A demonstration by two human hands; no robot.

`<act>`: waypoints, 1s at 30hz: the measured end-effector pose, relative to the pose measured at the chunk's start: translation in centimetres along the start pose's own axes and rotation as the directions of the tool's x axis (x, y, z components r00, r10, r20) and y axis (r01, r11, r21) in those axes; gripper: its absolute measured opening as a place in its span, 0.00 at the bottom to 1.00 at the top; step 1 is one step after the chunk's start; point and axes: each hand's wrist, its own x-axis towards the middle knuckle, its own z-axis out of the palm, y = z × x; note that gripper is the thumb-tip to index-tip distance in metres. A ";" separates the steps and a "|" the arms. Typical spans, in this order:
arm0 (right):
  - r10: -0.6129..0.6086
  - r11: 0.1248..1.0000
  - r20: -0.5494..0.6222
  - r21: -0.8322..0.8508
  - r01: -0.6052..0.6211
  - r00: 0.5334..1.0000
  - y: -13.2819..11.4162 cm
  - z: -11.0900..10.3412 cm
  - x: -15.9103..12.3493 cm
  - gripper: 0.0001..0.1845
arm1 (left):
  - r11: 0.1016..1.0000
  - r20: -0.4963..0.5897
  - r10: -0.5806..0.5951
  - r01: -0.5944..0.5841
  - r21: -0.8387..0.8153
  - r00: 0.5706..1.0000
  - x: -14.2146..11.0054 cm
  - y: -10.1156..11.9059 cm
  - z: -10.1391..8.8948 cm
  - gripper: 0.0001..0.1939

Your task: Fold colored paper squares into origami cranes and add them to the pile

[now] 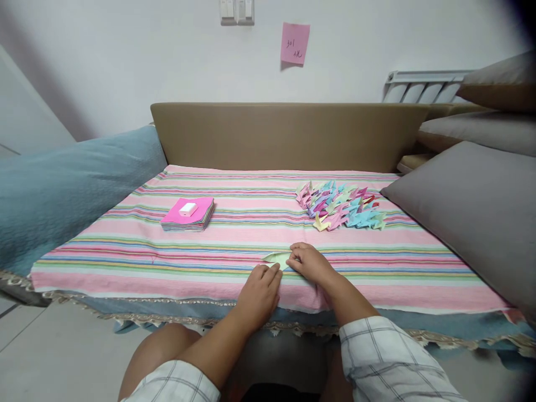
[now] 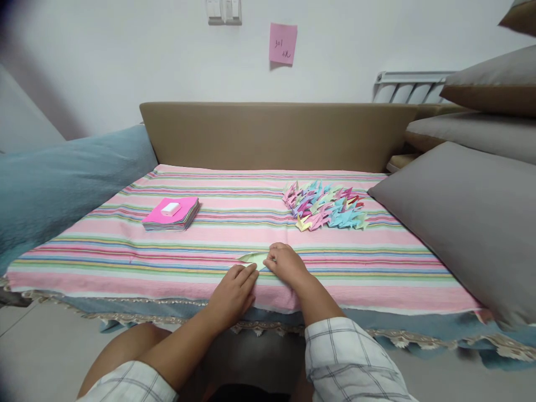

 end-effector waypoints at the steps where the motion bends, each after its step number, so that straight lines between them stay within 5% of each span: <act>1: -0.007 1.000 0.004 0.025 0.007 1.000 0.2 -0.2 0.0 0.06 | 1.000 0.007 0.004 -0.004 0.005 1.000 0.0 0.0 0.0 0.26; 9: -0.069 0.995 0.023 0.074 0.068 0.997 2.3 -1.2 -0.4 0.09 | 1.000 0.009 0.013 -0.013 0.011 1.000 0.0 -0.2 0.0 0.27; 17: -0.119 0.993 0.023 0.019 0.119 0.993 1.0 -1.6 -0.3 0.11 | 1.000 0.007 0.005 -0.005 0.001 1.000 0.0 -0.1 0.0 0.27; 25: 0.108 0.974 0.087 0.190 -0.123 0.990 0.2 -2.0 -0.8 0.05 | 1.000 0.024 -0.006 0.006 0.003 1.000 0.0 -0.1 0.0 0.27; 30: 0.232 0.841 0.103 0.478 -0.253 0.967 0.8 -0.7 -0.5 0.26 | 1.000 0.003 -0.018 0.018 -0.022 1.000 -0.1 -0.1 0.0 0.27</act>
